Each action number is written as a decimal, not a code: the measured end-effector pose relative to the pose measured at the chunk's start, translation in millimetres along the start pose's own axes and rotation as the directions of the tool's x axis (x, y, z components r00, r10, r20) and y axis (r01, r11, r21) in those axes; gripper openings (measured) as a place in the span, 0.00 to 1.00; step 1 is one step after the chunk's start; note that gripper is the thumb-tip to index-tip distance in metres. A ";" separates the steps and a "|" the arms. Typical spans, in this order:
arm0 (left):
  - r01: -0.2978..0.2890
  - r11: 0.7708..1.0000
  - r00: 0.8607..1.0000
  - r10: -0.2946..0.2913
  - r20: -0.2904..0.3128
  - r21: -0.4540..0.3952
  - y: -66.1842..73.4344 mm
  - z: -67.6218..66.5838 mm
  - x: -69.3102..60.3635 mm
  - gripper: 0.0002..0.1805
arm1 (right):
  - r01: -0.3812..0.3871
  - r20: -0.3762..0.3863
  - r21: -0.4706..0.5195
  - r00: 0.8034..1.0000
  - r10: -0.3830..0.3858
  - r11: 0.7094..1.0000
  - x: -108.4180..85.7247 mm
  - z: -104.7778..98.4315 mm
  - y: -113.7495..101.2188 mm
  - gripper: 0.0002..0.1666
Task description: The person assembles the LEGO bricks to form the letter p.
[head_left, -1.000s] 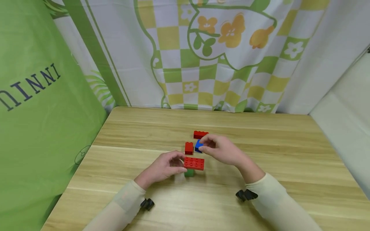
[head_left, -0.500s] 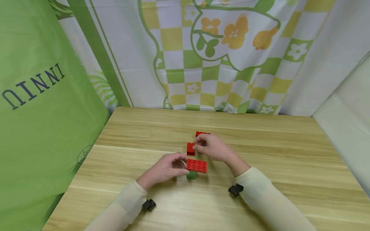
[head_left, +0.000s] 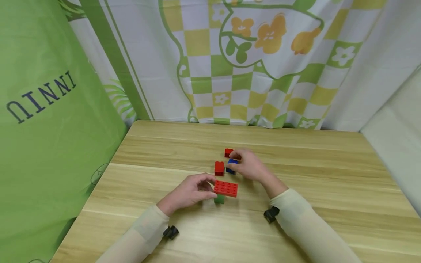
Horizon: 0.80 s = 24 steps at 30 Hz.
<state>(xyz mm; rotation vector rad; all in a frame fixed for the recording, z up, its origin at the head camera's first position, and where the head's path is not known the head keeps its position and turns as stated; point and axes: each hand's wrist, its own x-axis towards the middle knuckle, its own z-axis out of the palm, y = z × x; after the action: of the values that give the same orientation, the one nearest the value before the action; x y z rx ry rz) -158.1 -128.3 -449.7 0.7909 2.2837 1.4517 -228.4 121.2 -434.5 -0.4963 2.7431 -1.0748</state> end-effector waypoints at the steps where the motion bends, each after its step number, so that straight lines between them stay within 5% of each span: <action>1: 0.005 1.000 1.000 -0.005 0.001 0.001 -0.1 0.1 0.2 0.17 | -0.008 0.001 -0.009 1.000 0.008 1.000 -0.4 -0.8 1.6 0.24; 24: 0.032 0.999 0.999 -0.032 0.003 0.002 0.5 0.0 0.6 0.18 | -0.075 0.107 -0.034 0.991 0.079 0.997 -3.3 -3.6 18.3 0.34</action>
<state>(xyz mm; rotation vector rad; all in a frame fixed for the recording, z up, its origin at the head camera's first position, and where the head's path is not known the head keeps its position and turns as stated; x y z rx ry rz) -158.5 -127.8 -449.3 0.7525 2.2853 1.4340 -230.7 137.3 -444.3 -0.4353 2.6642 -0.9609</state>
